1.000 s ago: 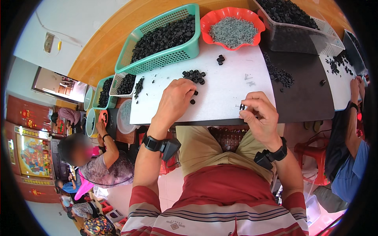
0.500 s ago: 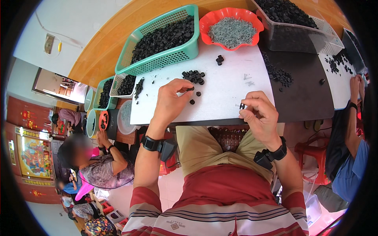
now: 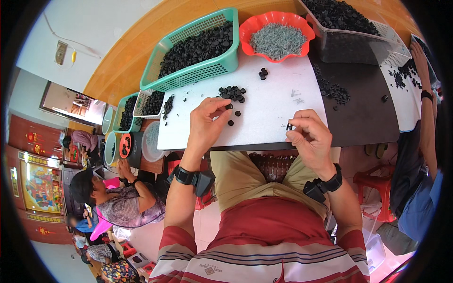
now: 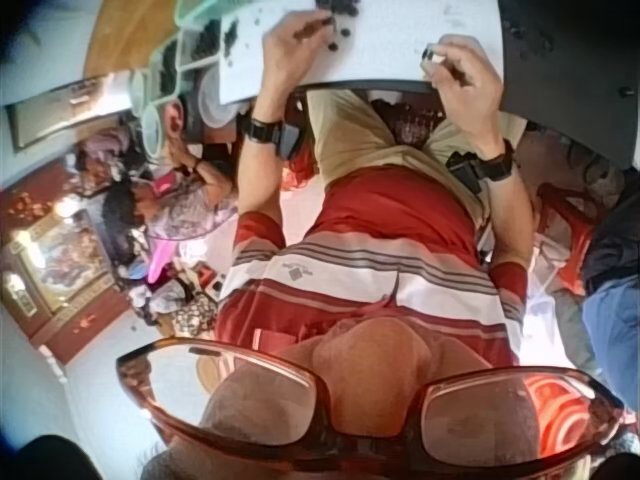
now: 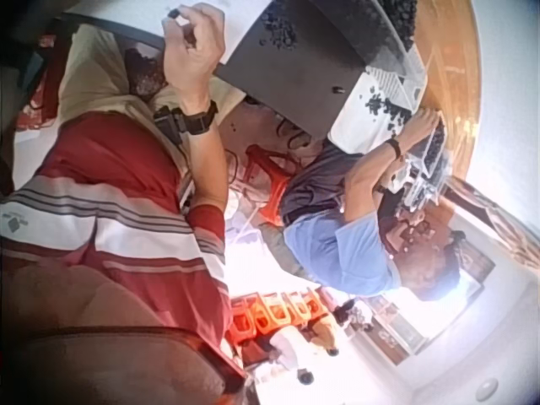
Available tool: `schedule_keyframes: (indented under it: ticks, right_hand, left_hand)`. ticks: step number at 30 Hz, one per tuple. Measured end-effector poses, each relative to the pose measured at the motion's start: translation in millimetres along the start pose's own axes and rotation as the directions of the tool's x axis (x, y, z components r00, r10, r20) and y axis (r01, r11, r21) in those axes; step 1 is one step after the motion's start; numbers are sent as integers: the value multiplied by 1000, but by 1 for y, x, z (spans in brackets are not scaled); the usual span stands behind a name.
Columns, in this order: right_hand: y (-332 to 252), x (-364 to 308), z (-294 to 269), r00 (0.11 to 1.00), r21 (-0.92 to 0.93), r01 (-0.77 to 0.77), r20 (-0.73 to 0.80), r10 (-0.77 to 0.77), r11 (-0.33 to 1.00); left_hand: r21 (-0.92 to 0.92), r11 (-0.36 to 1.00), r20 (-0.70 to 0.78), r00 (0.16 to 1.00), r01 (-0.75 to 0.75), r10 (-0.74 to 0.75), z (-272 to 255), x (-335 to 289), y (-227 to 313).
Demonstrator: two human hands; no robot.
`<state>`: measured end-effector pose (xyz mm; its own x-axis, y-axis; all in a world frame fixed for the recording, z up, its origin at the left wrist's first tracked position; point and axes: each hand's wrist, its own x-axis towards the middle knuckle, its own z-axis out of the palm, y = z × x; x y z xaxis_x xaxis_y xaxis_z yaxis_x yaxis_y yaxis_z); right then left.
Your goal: Assembling small black plastic parts by snapping components together.
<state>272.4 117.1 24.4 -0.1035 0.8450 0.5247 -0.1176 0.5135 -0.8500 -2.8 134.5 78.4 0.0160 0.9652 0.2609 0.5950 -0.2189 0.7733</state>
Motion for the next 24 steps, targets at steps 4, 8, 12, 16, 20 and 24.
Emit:
schedule_keyframes:
  ticks: [4, 8, 12, 16, 20, 24]
  right_hand:
    - [0, 0, 0, 1000, 6, -5, 0, 5, 1000]
    - [-2, 0, 1, 1000, 5, -29, 5, 29, 1000]
    - [-1, 0, 1, 1000, 11, -23, 2, 23, 1000]
    - [1, 0, 1, 1000, 0, -2, 3, 2, 1000]
    - [2, 0, 1, 1000, 1, -3, 1, 3, 1000]
    - [2, 0, 1, 1000, -9, -7, 4, 7, 1000]
  left_hand:
    - [-63, 997, -12, 999, 41, -42, 1, -6, -4]
    - [-290, 956, -26, 998, 41, -51, 4, -13, -3]
    - [-413, 904, 11, 993, 109, -115, 6, -21, 3]
    - [-583, 799, 32, 987, 144, -155, 12, -28, 13]
    - [-685, 706, 69, 980, 181, -185, 17, -34, 14]
    - [-761, 611, 104, 971, 217, -216, 22, -38, 16]
